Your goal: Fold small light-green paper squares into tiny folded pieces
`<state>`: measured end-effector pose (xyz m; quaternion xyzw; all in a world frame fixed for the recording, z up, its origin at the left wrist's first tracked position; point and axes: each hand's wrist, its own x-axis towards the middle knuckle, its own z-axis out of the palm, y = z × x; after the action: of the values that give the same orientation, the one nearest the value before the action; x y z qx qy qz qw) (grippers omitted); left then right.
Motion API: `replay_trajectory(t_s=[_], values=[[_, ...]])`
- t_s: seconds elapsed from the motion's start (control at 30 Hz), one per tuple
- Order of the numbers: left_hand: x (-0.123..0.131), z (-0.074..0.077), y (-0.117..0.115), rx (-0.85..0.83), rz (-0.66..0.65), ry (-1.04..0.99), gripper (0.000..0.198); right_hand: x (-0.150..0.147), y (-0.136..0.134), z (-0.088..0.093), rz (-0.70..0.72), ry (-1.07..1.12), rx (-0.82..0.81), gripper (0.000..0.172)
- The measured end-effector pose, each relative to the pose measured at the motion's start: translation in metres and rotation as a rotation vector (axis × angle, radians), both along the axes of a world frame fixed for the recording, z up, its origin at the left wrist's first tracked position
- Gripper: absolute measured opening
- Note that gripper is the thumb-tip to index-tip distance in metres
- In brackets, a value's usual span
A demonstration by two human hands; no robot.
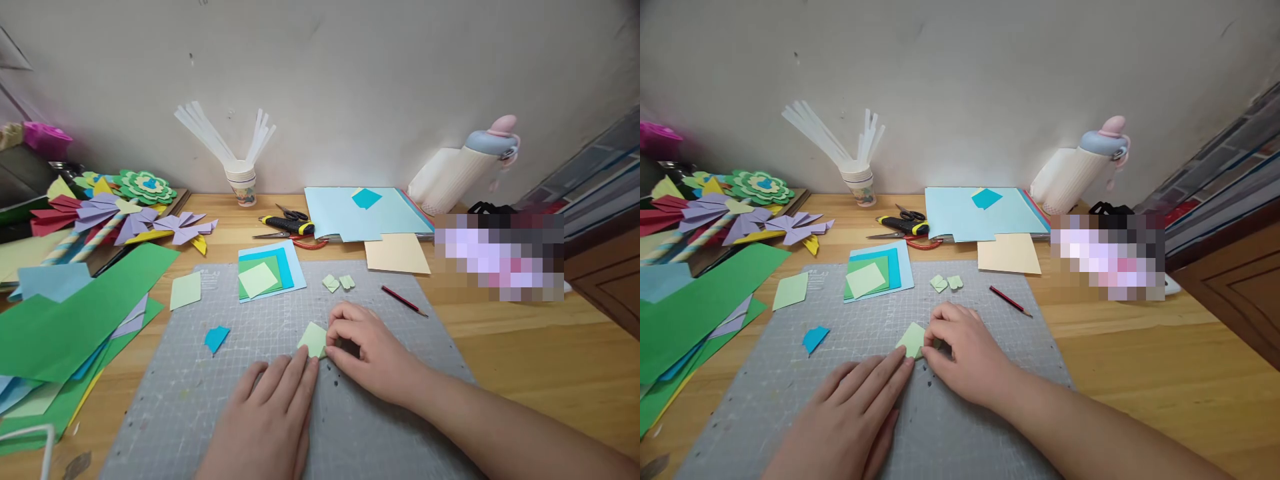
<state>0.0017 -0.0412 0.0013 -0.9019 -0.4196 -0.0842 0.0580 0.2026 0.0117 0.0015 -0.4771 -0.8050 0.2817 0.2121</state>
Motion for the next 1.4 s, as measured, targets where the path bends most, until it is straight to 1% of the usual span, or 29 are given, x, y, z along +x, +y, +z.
replay_trajectory(t_s=[0.2,0.43,0.63,0.87,1.4], values=[[-0.0011,0.0003,0.0021,0.017,-0.042,-0.020,0.047,-0.0061,-0.0007,-0.0029,-0.060,-0.025,-0.001,0.013],[0.0021,-0.0025,0.0025,-0.019,-0.025,-0.038,0.046,-0.0073,0.0000,-0.0046,-0.062,-0.059,0.015,0.012],[0.0003,-0.0007,0.0031,0.003,-0.021,-0.051,0.046,-0.0075,-0.0006,-0.0053,-0.066,-0.064,0.022,0.012],[0.0021,-0.0007,0.0047,-0.036,-0.006,-0.067,0.046,-0.0072,0.0006,-0.0049,-0.059,-0.061,0.008,0.013],[0.0035,0.0019,0.0028,0.040,-0.029,-0.017,0.044,-0.0093,0.0016,-0.0077,-0.083,-0.064,0.024,0.013]])
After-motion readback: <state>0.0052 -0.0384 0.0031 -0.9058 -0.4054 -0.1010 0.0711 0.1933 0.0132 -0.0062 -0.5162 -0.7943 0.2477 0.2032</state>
